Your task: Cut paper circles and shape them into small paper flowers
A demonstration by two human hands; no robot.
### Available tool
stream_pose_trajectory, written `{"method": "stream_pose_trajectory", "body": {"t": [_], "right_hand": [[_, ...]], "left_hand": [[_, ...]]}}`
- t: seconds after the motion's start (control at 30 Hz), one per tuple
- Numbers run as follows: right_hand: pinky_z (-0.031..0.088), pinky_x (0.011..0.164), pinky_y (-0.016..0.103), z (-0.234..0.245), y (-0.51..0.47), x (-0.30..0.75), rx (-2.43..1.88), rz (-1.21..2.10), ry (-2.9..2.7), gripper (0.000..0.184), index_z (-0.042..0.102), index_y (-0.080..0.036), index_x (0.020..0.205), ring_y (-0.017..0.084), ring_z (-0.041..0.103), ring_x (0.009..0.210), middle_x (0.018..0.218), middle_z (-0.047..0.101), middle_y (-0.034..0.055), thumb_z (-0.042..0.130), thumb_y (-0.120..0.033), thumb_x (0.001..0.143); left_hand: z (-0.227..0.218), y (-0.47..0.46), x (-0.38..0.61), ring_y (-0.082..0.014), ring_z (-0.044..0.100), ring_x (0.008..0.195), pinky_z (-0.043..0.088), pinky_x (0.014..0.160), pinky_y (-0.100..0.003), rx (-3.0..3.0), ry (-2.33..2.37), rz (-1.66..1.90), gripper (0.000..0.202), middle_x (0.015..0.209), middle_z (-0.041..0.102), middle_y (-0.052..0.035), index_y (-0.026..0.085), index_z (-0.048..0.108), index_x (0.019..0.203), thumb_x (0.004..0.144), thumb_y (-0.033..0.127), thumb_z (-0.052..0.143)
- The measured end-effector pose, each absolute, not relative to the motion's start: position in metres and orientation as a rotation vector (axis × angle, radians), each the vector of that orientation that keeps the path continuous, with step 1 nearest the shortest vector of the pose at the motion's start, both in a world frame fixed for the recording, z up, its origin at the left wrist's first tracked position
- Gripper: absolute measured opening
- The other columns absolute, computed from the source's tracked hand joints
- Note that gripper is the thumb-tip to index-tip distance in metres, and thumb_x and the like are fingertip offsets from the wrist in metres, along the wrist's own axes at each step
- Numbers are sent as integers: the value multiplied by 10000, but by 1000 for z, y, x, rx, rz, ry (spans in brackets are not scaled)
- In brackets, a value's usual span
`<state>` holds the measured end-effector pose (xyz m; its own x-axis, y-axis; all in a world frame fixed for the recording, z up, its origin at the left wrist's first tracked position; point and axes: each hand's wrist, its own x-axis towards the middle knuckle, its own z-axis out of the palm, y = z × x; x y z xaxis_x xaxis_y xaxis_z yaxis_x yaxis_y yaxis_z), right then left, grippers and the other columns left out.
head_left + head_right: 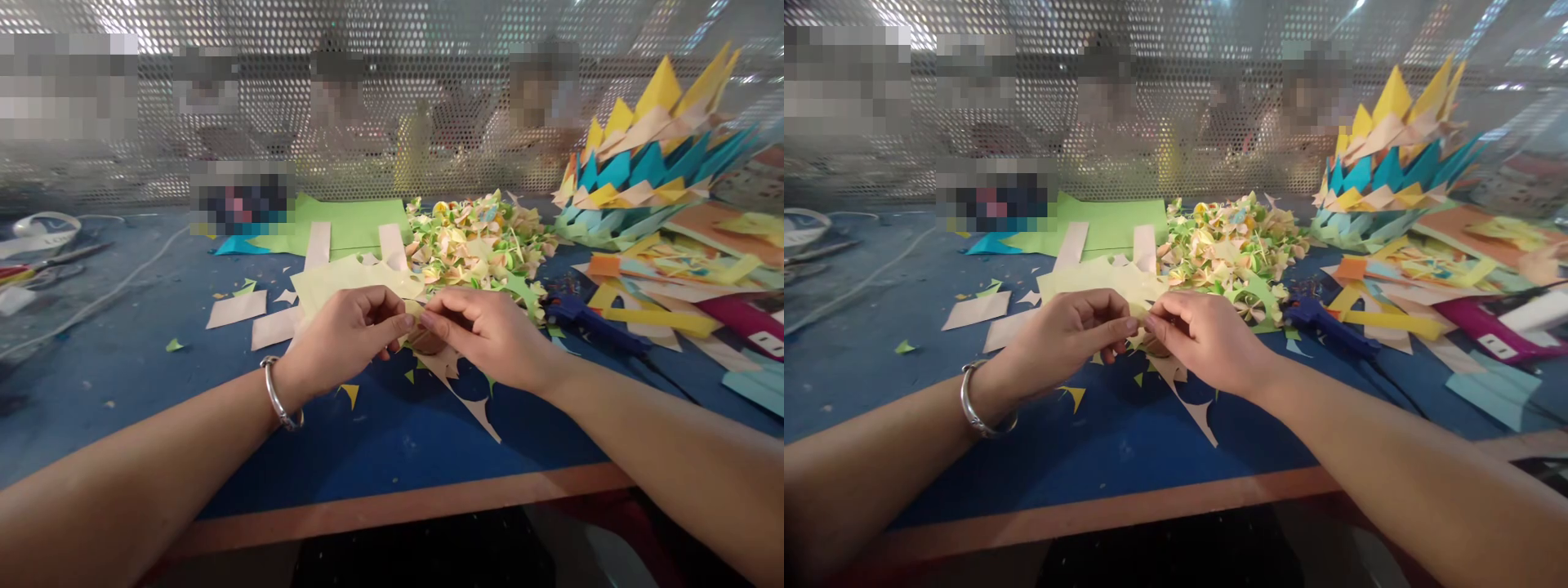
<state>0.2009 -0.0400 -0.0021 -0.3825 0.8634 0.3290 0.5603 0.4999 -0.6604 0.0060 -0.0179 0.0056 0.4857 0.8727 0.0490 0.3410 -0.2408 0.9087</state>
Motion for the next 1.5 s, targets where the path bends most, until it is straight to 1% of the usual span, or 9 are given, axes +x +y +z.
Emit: {"method": "stream_pose_trajectory", "body": {"t": [0.23,0.4,0.6,0.73,0.87,1.0,1.17,1.27,1.5], "right_hand": [[429,608,250,-1,-40,203,-1141,624,-2088,276,644,-157,808,137,588,680,753,638,37,512,-350,955],[372,548,242,-1,-37,210,-1186,527,-2056,316,624,-166,780,109,502,591,682,575,5,515,-409,949],[337,515,235,-3,-31,216,-1238,523,-2026,226,597,-165,753,89,440,542,641,535,-22,558,-314,919],[328,518,235,-5,-28,217,-1262,494,-2050,203,614,-165,763,84,445,543,649,553,-22,579,-307,903],[302,506,249,-6,-27,218,-1307,487,-2058,226,636,-171,782,85,416,504,603,537,-27,582,-356,900],[321,505,257,-5,-26,219,-1385,453,-2068,187,646,-178,800,94,445,500,619,569,-13,600,-341,879],[360,517,268,-5,-24,220,-1504,369,-2163,115,668,-193,800,111,503,561,735,617,14,631,-294,842],[379,531,277,-5,-23,220,-1546,344,-2228,84,676,-193,800,117,511,596,790,613,22,637,-262,829],[396,552,289,-6,-21,221,-1620,284,-2284,67,665,-194,809,127,509,620,832,603,27,627,-244,833]], "left_hand": [[14,-17,0,-97,520,534,415,513,-211,1875,1051,676,168,604,563,21,169,587,730,824,301,631],[25,-14,-7,-96,485,548,361,514,-209,1976,1050,421,143,610,561,29,171,604,686,797,261,606],[26,-14,-10,-84,437,490,314,494,-205,2210,960,34,151,531,506,53,178,600,629,768,234,584],[28,-13,-13,-91,435,484,292,477,-218,2293,977,-59,245,529,518,35,176,594,610,794,338,589],[35,-7,-18,-93,406,482,295,476,-229,2328,1098,51,323,528,498,35,179,587,623,817,437,561],[33,9,-24,-144,554,641,375,581,-255,2367,1492,407,220,725,664,-13,187,669,783,808,374,554],[23,24,-30,-194,618,774,423,660,-282,2345,1469,213,343,911,710,-50,201,689,961,782,478,590],[19,25,-30,-219,624,835,436,696,-302,2459,1419,177,362,973,690,-73,194,687,958,767,489,604],[22,21,-30,-171,630,707,453,633,-272,2300,1287,138,200,775,701,-24,190,652,861,795,371,596]]}}
